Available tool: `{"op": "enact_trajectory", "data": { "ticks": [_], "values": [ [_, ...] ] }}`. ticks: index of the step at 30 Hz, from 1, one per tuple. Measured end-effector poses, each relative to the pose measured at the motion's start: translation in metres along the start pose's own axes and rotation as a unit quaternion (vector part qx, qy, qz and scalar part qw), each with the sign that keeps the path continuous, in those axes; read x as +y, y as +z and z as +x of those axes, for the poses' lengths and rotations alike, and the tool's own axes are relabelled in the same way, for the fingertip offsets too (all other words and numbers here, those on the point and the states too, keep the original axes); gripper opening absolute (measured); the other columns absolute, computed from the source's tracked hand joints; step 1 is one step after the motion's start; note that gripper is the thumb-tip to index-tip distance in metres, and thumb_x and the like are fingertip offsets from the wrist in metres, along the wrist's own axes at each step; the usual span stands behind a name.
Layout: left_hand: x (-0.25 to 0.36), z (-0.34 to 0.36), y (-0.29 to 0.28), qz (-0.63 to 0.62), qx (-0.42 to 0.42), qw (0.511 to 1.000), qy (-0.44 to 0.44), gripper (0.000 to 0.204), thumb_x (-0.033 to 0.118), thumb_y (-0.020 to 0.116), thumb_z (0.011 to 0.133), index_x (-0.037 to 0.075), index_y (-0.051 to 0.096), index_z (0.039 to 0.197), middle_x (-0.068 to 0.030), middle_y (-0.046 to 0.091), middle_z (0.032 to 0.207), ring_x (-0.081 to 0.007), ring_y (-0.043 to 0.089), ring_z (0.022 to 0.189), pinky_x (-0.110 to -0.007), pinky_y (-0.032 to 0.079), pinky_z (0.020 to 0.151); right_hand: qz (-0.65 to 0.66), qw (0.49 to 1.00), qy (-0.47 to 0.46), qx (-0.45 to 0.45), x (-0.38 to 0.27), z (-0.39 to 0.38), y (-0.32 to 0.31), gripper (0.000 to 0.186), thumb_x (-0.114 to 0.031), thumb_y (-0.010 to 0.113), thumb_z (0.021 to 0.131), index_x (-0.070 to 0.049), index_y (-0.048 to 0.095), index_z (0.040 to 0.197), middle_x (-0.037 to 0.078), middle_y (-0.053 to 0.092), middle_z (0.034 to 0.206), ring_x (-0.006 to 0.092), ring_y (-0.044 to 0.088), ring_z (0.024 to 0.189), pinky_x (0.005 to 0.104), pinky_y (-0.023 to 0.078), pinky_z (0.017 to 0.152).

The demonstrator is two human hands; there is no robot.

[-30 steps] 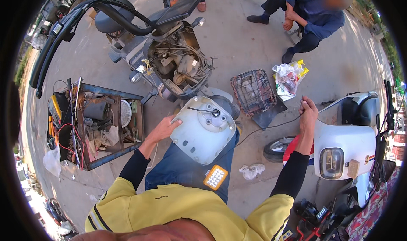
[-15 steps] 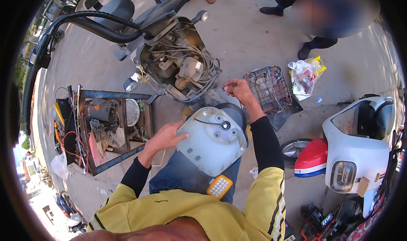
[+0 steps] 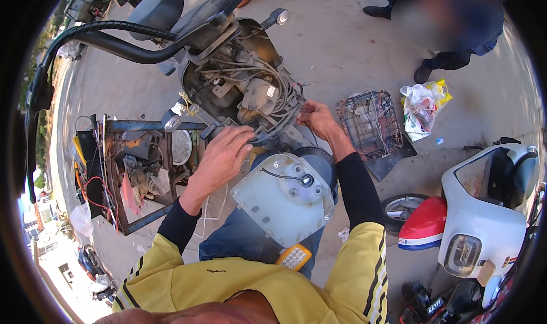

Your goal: The person works on the electrical wiring of a scooter, stripping wire ends, twisting them together, and wrapping connections with electrical tape. The person handles a white scooter body panel and a roll of tape while seated on the ground.

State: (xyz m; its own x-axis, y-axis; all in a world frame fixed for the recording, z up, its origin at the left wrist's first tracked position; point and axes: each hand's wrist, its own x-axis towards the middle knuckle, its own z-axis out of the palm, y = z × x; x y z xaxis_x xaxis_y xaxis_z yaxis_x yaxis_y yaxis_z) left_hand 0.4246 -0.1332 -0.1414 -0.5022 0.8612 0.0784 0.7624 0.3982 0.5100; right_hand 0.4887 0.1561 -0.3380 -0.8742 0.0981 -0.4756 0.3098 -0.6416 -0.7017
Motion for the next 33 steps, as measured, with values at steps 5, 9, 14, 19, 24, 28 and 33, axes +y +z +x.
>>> {"op": "enact_trajectory", "data": {
  "ticks": [5, 9, 14, 19, 24, 28, 33],
  "values": [
    [0.005, 0.015, 0.023, 0.146, 0.014, 0.989, 0.037, 0.036, 0.019, 0.073, 0.096, 0.000, 0.068, 0.126, -0.0130, 0.069, 0.130, -0.0316, 0.060, 0.121, -0.046, 0.049, 0.102, -0.031, 0.998, 0.037, -0.046, 0.001, 0.005, -0.001, 0.026, 0.008, 0.066, 0.096, -0.002, 0.067, 0.120, 0.006, 0.074, 0.103, 0.0158, 0.071, 0.086, 0.0262, 0.057, 0.071],
    [0.011, 0.025, 0.035, 0.165, 0.013, 0.986, 0.030, 0.040, 0.023, 0.072, 0.097, 0.000, 0.067, 0.129, -0.0130, 0.069, 0.130, -0.0305, 0.058, 0.125, -0.045, 0.045, 0.103, 0.017, 0.997, 0.046, -0.053, 0.006, 0.010, -0.004, 0.028, 0.009, 0.065, 0.096, -0.003, 0.067, 0.122, 0.006, 0.075, 0.108, 0.0155, 0.072, 0.088, 0.0273, 0.058, 0.075],
    [0.008, 0.033, 0.041, 0.156, -0.015, 0.988, 0.009, 0.041, 0.026, 0.070, 0.098, 0.000, 0.067, 0.131, -0.0143, 0.069, 0.128, -0.0297, 0.059, 0.123, -0.044, 0.043, 0.102, 0.078, 0.993, 0.057, -0.073, 0.007, 0.012, 0.004, 0.031, 0.010, 0.064, 0.095, -0.003, 0.067, 0.123, 0.008, 0.076, 0.111, 0.0172, 0.074, 0.094, 0.0292, 0.060, 0.081],
    [0.010, 0.039, 0.040, 0.180, -0.015, 0.983, 0.042, 0.036, 0.027, 0.072, 0.096, 0.003, 0.071, 0.122, -0.0120, 0.070, 0.110, -0.0268, 0.061, 0.111, -0.042, 0.043, 0.096, 0.041, 0.996, 0.059, -0.060, 0.010, 0.022, -0.001, 0.031, 0.011, 0.065, 0.094, 0.000, 0.067, 0.123, 0.009, 0.077, 0.107, 0.0171, 0.074, 0.087, 0.0284, 0.060, 0.072],
    [0.010, 0.043, 0.042, 0.181, -0.030, 0.983, 0.023, 0.030, 0.030, 0.070, 0.099, 0.005, 0.074, 0.116, -0.0121, 0.070, 0.107, -0.0285, 0.063, 0.106, -0.044, 0.041, 0.091, -0.016, 0.997, 0.044, -0.062, 0.011, 0.022, -0.004, 0.021, 0.010, 0.069, 0.092, 0.001, 0.072, 0.111, 0.007, 0.077, 0.097, 0.0137, 0.070, 0.073, 0.0246, 0.056, 0.062],
    [0.011, 0.043, 0.043, 0.178, -0.029, 0.984, 0.012, 0.028, 0.031, 0.070, 0.099, 0.006, 0.074, 0.112, -0.0101, 0.070, 0.102, -0.0274, 0.064, 0.101, -0.043, 0.040, 0.089, -0.005, 0.998, 0.045, -0.032, 0.010, 0.015, 0.010, 0.018, 0.008, 0.071, 0.092, 0.001, 0.074, 0.108, 0.005, 0.077, 0.096, 0.0113, 0.067, 0.071, 0.0226, 0.055, 0.061],
    [0.010, 0.045, 0.053, 0.162, -0.012, 0.987, -0.007, 0.035, 0.033, 0.072, 0.097, 0.007, 0.075, 0.120, -0.0083, 0.071, 0.102, -0.0250, 0.065, 0.101, -0.043, 0.038, 0.089, 0.018, 0.999, 0.019, -0.035, 0.014, 0.015, 0.011, 0.019, 0.007, 0.072, 0.093, -0.001, 0.076, 0.110, 0.003, 0.077, 0.098, 0.0101, 0.067, 0.072, 0.0225, 0.055, 0.063]
  ]
}}
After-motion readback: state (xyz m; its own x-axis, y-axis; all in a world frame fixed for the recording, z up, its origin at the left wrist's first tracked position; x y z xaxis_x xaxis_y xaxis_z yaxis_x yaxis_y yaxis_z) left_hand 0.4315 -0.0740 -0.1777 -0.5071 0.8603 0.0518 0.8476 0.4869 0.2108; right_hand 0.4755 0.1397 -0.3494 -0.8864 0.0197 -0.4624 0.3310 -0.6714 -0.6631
